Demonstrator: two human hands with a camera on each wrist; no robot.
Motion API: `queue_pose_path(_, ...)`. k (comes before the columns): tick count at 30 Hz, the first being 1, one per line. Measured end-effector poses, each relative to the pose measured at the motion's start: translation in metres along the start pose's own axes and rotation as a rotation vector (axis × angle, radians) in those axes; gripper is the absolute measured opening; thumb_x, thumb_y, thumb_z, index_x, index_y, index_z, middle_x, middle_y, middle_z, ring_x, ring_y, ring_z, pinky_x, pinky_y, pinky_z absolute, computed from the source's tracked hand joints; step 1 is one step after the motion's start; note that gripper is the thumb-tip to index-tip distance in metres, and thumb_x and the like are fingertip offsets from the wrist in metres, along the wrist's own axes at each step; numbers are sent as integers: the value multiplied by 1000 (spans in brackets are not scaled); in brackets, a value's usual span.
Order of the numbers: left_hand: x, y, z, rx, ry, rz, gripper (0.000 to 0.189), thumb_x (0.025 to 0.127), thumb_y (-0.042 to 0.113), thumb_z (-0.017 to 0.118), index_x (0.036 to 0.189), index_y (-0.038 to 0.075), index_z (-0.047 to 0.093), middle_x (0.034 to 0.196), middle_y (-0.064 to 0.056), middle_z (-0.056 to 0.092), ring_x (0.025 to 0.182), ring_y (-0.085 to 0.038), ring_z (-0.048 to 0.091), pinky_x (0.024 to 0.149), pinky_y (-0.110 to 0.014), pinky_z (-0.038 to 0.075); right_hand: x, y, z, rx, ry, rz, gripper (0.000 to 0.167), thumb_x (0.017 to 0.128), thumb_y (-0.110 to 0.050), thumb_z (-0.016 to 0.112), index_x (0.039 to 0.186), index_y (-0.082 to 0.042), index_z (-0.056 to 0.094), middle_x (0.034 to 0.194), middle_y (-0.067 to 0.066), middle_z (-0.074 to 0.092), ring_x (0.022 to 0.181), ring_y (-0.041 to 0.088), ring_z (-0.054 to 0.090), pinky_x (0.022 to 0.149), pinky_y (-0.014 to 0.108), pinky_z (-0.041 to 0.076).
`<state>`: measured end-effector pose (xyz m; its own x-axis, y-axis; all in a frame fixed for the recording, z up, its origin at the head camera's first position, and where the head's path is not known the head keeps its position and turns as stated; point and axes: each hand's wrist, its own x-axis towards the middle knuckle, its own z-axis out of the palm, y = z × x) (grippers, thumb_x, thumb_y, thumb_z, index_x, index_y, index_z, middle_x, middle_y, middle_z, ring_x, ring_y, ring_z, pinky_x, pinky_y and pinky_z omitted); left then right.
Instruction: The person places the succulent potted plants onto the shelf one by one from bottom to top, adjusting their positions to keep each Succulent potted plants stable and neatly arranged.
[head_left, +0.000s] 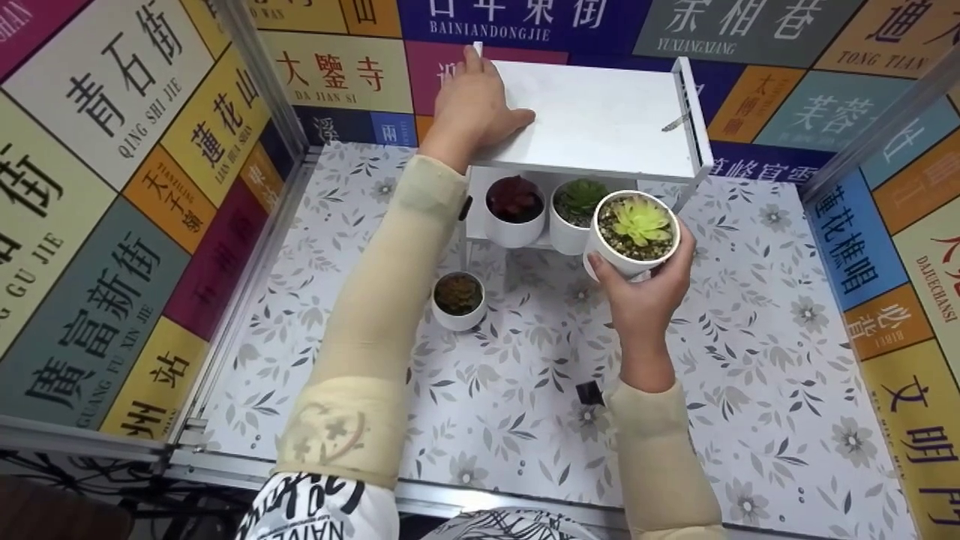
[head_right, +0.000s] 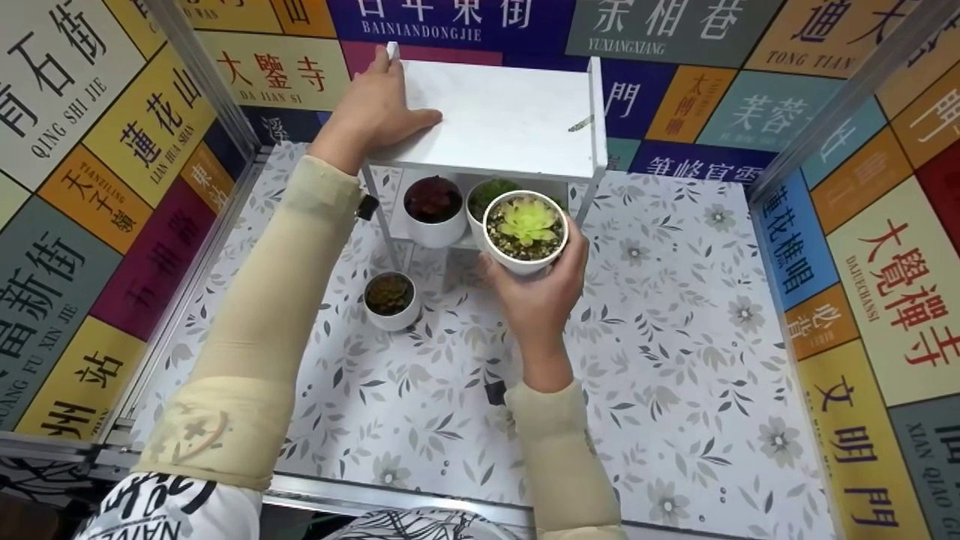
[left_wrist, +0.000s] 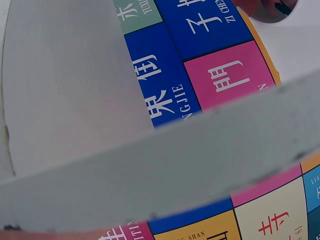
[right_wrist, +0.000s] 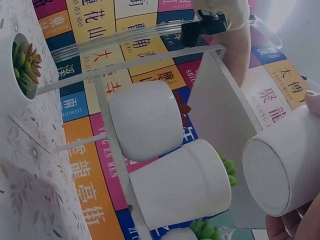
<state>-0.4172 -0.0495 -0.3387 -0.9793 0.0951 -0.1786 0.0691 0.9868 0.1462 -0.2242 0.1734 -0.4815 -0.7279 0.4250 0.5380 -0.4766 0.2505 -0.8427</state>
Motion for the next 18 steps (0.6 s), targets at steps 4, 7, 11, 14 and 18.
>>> queue_pose_path(4, 0, -1, 0, 9, -1, 8, 116, 99, 78, 43, 167, -3, -6, 176, -23, -14, 167, -35, 6, 138, -45, 6, 6, -3, -3, 25, 14, 7, 97, 65, -10, 99, 148, 2, 50, 144, 11, 60, 131, 21, 59, 116, 37, 51)
queue_pose_path(7, 0, -1, 0, 15, 0, 8, 116, 99, 78, 42, 167, -3, -6, 176, -24, -14, 167, -36, 6, 138, -45, 5, 10, -6, -4, 44, 29, 20, 99, 63, -7, 98, 148, 2, 50, 143, 12, 60, 131, 22, 60, 116, 37, 51)
queue_pose_path(11, 0, 0, 0, 6, 5, 5, 116, 99, 77, 44, 167, -3, -6, 177, -23, -13, 167, -36, 6, 138, -44, 5, 16, -7, -6, 49, 45, 27, 100, 62, -5, 97, 149, 2, 49, 144, 12, 60, 131, 22, 59, 115, 36, 51)
queue_pose_path(14, 0, 0, 0, 3, 5, 3, 116, 99, 77, 44, 167, -2, -5, 177, -22, -14, 167, -36, 6, 138, -44, 5, 20, -9, -8, 36, 48, 10, 99, 63, -7, 98, 149, 1, 49, 144, 12, 61, 131, 22, 60, 114, 37, 52)
queue_pose_path(18, 0, 1, 0, 4, 1, -4, 117, 98, 78, 44, 167, -2, -7, 177, -21, -14, 167, -35, 6, 138, -44, 6, 24, -11, -10, 19, 42, -18, 98, 66, -11, 98, 150, 2, 49, 144, 12, 61, 130, 22, 61, 114, 39, 53)
